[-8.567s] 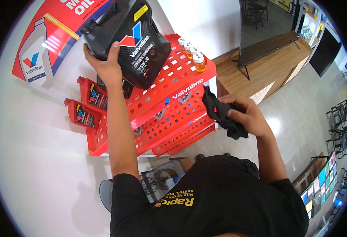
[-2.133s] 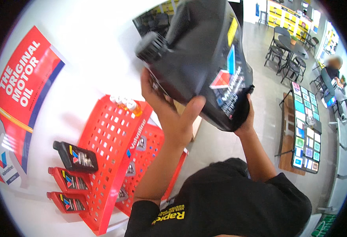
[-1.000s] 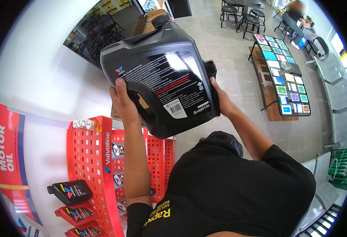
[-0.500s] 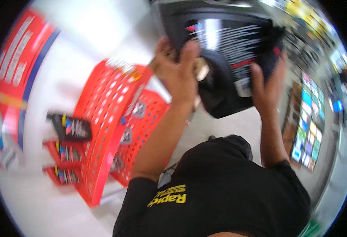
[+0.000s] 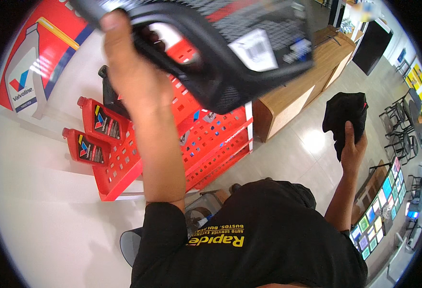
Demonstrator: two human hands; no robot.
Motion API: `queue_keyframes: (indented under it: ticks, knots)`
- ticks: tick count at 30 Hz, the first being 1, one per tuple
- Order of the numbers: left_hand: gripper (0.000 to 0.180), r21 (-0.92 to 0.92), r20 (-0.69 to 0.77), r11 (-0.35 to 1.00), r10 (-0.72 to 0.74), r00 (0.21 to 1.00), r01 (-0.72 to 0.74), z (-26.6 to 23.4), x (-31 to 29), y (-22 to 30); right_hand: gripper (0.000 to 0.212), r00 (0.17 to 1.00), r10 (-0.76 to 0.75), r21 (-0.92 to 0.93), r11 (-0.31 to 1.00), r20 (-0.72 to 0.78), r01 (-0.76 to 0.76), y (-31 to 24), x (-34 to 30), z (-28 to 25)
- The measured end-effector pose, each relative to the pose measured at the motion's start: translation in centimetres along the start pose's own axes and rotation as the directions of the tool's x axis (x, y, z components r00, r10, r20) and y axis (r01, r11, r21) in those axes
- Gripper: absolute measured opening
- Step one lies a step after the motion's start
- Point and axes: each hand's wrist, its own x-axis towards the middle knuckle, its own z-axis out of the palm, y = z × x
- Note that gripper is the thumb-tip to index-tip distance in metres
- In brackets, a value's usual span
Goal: The person wipes Valvoline motor oil containers with a black cloth, handling them one at a time. They pick up each container, wipe its surface, and place it back on the red display rack. The person also wipes the rack itself between handling different containers.
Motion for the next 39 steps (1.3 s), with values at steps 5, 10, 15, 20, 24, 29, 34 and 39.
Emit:
queue_keyframes:
  ticks: [5,10,15,20,24,29,34,39]
  knots:
    - [0.074,0.127,-0.182,0.983,0.158,0.970,-0.136,-4.7,3.2,1.7,0.043,0.994,0.031,0.092,0.995,0.109,-0.041,0.1,1.3,1.5]
    - [0.081,0.168,-0.217,0.964,0.238,0.947,-0.204,-7.7,5.1,2.6,0.038,0.980,-0.074,0.180,0.983,0.186,0.040,-0.8,1.5,3.6]
    - [0.069,-0.003,-0.138,0.960,0.276,0.951,-0.279,-10.0,6.4,1.7,0.039,0.935,-0.045,0.288,0.956,0.351,-0.062,-2.8,2.2,4.0]
    - [0.069,-0.086,-0.291,0.996,-0.057,0.955,0.033,-11.4,7.5,-0.9,0.041,0.903,-0.188,0.487,0.873,0.387,-0.027,-9.1,4.2,6.4]
    - [0.073,0.120,-0.326,0.936,-0.277,0.904,0.330,-8.1,5.4,-6.1,0.038,0.796,-0.337,0.591,0.806,0.503,-0.032,-14.1,6.3,11.1]
    - [0.072,0.129,-0.266,0.873,-0.427,0.864,0.471,-8.0,-2.0,-8.9,0.055,0.708,-0.279,0.555,0.810,0.649,-0.189,-18.3,3.4,16.7]
    - [0.071,0.045,-0.229,0.842,-0.515,0.826,0.538,-8.8,-6.4,-10.8,0.070,0.476,-0.121,0.421,0.682,0.871,-0.598,-15.5,-1.1,16.5]
    - [0.069,-0.013,-0.238,0.842,-0.527,0.816,0.540,-10.0,-7.7,-10.6,0.066,0.380,-0.245,0.429,0.725,0.892,-0.539,-14.7,-0.7,16.0]
